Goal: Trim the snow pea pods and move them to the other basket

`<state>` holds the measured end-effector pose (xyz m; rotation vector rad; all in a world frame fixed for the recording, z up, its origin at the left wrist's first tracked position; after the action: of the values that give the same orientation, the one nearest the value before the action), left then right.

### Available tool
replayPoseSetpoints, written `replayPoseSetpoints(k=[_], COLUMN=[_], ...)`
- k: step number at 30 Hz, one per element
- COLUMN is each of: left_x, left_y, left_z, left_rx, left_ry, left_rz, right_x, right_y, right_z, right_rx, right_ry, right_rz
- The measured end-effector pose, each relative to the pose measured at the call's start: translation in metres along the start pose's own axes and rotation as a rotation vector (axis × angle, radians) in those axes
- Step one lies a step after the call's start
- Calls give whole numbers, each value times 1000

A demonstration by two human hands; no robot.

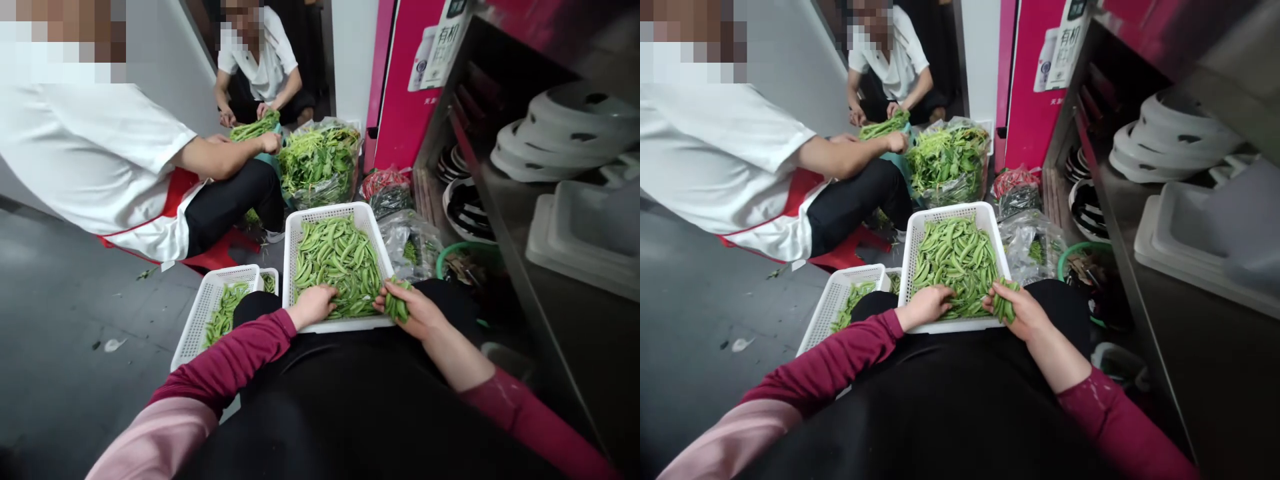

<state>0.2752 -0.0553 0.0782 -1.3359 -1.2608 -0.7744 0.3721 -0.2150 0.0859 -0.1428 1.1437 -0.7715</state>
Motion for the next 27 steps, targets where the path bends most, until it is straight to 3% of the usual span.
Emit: replayPoseSetpoints(k=[2, 5, 8, 13, 17, 21, 24, 27], left_x=[-10, -4, 19, 46, 50, 45, 48, 52], left_y=[-1, 8, 11, 8, 6, -6, -19, -27], left_z=[-6, -13, -8, -7, -19, -25, -36, -47], left_rx=[-52, -51, 60, 181, 139, 123, -56, -182], left_ry=[154, 129, -215, -973, -1186, -1015, -605, -224], left_rz=[-6, -97, -198, -89, -141, -148, -157, -228], right_x=[1, 4, 3, -24, -42, -31, -24, -25], right_y=[1, 4, 6, 10, 12, 17, 19, 18], right_z=[-9, -14, -16, -23, -29, -24, -20, -20], right_rx=[8, 33, 76, 150, 91, 28, 42, 76], right_ry=[-30, -77, -141, -317, -371, -250, -209, -200], right_rz=[-32, -96, -100, 56, 167, 34, -49, -40])
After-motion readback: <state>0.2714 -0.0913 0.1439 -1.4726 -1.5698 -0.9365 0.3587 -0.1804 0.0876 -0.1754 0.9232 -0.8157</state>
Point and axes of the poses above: each hand's wrist, its own y-axis towards the middle knuckle, its own x-axis out of the back of the hand, z = x × y, the point moved 4 cm from there along y, towards the middle knuckle, and after that the axes turned 12 degrees about y, right-handed, at the moved point
